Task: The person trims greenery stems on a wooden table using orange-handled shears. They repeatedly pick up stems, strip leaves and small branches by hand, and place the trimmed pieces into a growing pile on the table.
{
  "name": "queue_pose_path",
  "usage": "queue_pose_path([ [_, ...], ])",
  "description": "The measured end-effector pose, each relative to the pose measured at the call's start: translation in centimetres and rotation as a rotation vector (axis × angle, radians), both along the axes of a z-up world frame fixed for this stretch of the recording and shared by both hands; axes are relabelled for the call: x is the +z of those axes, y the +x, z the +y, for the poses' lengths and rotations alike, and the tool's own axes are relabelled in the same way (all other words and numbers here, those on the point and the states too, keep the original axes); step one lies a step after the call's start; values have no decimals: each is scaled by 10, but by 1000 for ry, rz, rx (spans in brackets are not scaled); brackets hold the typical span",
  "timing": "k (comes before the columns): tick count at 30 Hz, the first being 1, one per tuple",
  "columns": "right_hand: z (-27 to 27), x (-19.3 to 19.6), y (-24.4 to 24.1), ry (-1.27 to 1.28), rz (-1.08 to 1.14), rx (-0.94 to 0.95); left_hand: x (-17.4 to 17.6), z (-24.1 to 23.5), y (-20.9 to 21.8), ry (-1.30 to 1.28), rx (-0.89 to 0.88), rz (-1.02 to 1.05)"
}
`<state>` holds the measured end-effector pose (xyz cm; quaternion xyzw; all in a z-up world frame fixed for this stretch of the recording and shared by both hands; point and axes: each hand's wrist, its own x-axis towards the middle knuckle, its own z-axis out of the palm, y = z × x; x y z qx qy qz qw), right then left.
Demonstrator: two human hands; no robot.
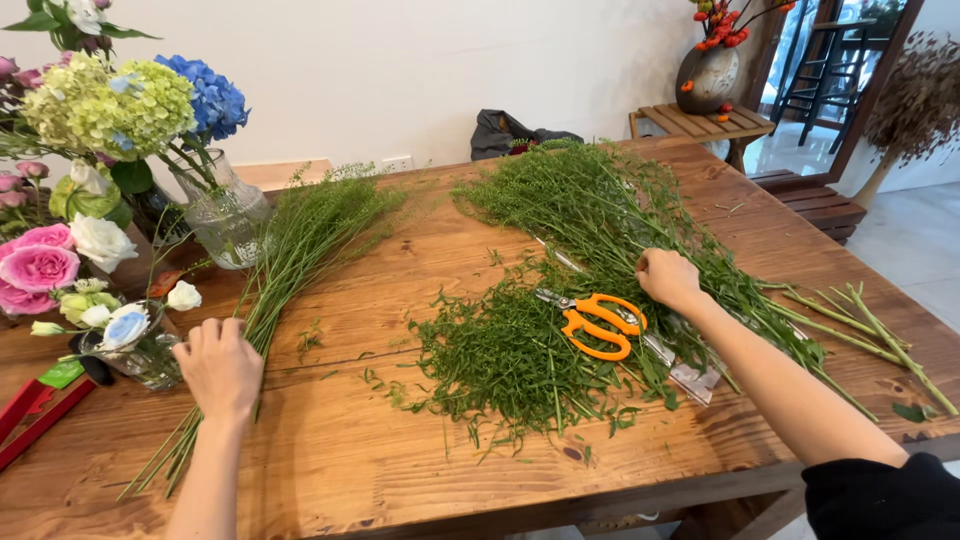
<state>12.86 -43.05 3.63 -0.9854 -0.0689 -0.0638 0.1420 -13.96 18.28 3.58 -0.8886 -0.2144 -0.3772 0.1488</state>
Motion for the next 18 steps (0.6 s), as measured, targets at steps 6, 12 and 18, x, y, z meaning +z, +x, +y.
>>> queue_pose_path([
  [6, -37, 6, 50, 161, -141, -116, 14, -15, 26, 132, -161, -165],
  [12, -59, 88, -2, 462, -275, 5, 28, -66, 65, -108, -352, -97],
  [18, -58, 103, -56, 1071, -178, 138, 41, -154, 103, -312, -625, -73],
])
